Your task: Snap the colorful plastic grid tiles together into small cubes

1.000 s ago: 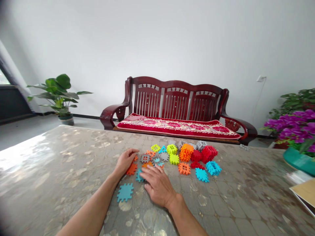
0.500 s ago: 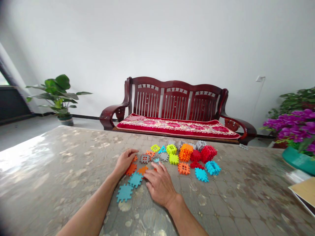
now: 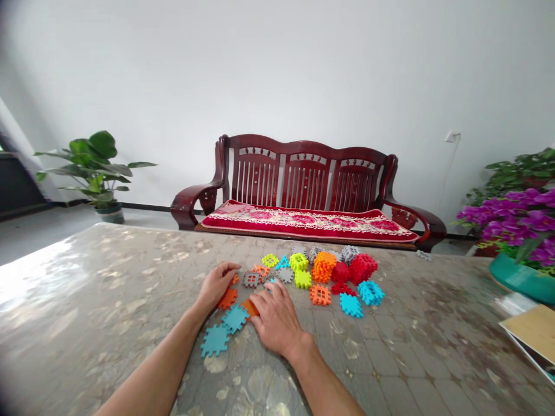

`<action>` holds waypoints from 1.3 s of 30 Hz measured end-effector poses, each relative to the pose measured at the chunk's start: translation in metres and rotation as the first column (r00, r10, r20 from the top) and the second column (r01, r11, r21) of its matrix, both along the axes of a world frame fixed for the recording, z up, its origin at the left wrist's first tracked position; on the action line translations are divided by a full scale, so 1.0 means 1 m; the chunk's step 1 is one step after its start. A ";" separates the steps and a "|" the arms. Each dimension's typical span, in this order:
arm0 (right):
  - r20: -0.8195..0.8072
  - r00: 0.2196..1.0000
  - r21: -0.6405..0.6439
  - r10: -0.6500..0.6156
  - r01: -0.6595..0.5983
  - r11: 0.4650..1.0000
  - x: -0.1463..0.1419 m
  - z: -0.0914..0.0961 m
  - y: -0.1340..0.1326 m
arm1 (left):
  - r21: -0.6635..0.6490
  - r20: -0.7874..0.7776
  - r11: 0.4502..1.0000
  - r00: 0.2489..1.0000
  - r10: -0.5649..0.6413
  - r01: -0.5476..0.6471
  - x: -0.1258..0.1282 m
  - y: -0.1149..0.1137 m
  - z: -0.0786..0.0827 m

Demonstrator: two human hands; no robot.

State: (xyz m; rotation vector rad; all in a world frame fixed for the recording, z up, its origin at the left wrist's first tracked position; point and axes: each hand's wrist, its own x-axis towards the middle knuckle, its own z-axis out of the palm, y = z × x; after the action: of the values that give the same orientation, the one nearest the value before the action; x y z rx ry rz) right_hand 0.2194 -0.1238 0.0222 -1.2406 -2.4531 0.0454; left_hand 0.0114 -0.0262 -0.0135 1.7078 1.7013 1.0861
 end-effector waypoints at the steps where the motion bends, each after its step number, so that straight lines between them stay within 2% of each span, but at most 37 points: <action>1: 0.004 1.000 0.006 -0.002 0.002 1.000 0.000 0.001 -0.001 | 0.001 -0.003 1.000 1.000 -0.003 0.003 0.000 0.000 0.000; 6: 0.041 0.999 0.005 -0.036 0.036 0.999 0.000 0.000 0.001 | -0.005 -0.015 1.000 1.000 -0.008 0.008 -0.001 0.001 0.000; 11: 0.009 0.999 -0.030 -0.052 0.053 0.998 0.002 0.001 0.004 | 0.010 -0.010 1.000 1.000 -0.009 0.010 -0.001 0.001 -0.002; 17: -0.128 0.986 -0.061 -0.106 0.099 0.993 0.003 0.004 0.000 | -0.007 -0.032 1.000 0.999 -0.007 0.007 -0.001 0.001 -0.001; 22: -0.286 0.940 -0.129 -0.187 0.156 0.979 0.007 0.000 0.002 | -0.012 -0.060 1.000 0.998 -0.004 0.003 0.000 0.000 0.001; 26: -0.432 0.843 -0.262 -0.321 0.224 0.939 0.015 -0.009 0.010 | -0.012 -0.061 1.000 0.998 -0.013 0.012 0.000 -0.002 0.003; 29: -0.546 0.747 -0.345 -0.379 0.212 0.914 0.023 -0.016 0.017 | -0.019 -0.066 1.000 0.998 -0.003 0.002 -0.001 -0.001 0.002; 34: -0.695 0.596 -0.318 -0.402 0.247 0.915 0.040 -0.022 0.031 | -0.016 -0.059 1.000 0.998 -0.006 0.005 -0.002 0.002 -0.001; 39: -0.836 0.348 -0.329 -0.424 0.302 0.895 0.081 -0.005 0.050 | -0.001 -0.045 1.000 0.999 -0.016 0.016 -0.002 0.002 -0.002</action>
State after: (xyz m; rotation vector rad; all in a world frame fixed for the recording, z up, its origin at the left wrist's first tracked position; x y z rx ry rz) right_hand 0.3000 -0.0743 0.0169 -1.2976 -1.1951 0.5891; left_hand 0.0090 -0.0242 -0.0158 1.7545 1.7120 1.0477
